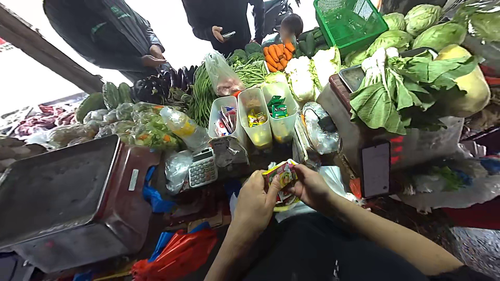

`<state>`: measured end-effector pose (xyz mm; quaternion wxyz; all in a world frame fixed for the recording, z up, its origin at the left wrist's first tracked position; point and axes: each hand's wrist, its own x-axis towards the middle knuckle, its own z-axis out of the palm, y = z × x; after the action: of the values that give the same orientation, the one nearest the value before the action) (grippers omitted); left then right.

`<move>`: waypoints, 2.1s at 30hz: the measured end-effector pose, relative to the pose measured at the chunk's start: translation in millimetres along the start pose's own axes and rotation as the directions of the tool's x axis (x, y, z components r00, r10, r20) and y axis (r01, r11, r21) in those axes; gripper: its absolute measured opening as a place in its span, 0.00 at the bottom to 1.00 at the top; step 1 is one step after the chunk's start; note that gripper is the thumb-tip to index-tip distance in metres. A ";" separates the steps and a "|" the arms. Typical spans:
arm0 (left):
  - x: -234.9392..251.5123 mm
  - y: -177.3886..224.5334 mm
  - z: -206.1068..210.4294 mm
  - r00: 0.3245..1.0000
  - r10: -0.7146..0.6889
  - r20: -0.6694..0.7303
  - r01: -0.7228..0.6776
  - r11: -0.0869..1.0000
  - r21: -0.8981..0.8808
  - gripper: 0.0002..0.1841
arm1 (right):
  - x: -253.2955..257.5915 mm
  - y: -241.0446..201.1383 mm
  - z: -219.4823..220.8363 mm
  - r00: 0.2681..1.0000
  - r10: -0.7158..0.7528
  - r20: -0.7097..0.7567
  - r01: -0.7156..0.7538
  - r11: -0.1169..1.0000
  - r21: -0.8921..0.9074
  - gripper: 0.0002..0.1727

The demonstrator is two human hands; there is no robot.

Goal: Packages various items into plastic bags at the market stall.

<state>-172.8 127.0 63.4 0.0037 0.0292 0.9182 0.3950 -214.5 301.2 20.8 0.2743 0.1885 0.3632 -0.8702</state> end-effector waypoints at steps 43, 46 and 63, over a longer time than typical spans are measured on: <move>23.5 -16.1 88.7 0.983 0.103 0.150 0.142 0.082 -0.986 0.24 | -54.1 -244.7 -3.9 0.273 -0.837 0.474 -0.042 -0.503 -0.863 0.12; 22.9 -13.6 90.8 0.978 0.117 0.173 0.164 0.084 -0.983 0.22 | -40.7 -243.5 -28.1 0.374 -0.779 0.503 -0.214 -0.600 -0.771 0.12; 35.9 -16.8 86.7 0.960 0.081 0.267 0.249 0.186 -0.951 0.28 | -103.7 -38.5 -231.3 0.214 -0.860 0.464 0.022 -0.470 -0.882 0.15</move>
<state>-206.9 180.4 -7.9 0.1621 0.0202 0.4471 0.8794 -127.6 529.2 -58.0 -0.3493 -0.0281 0.9146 -0.2017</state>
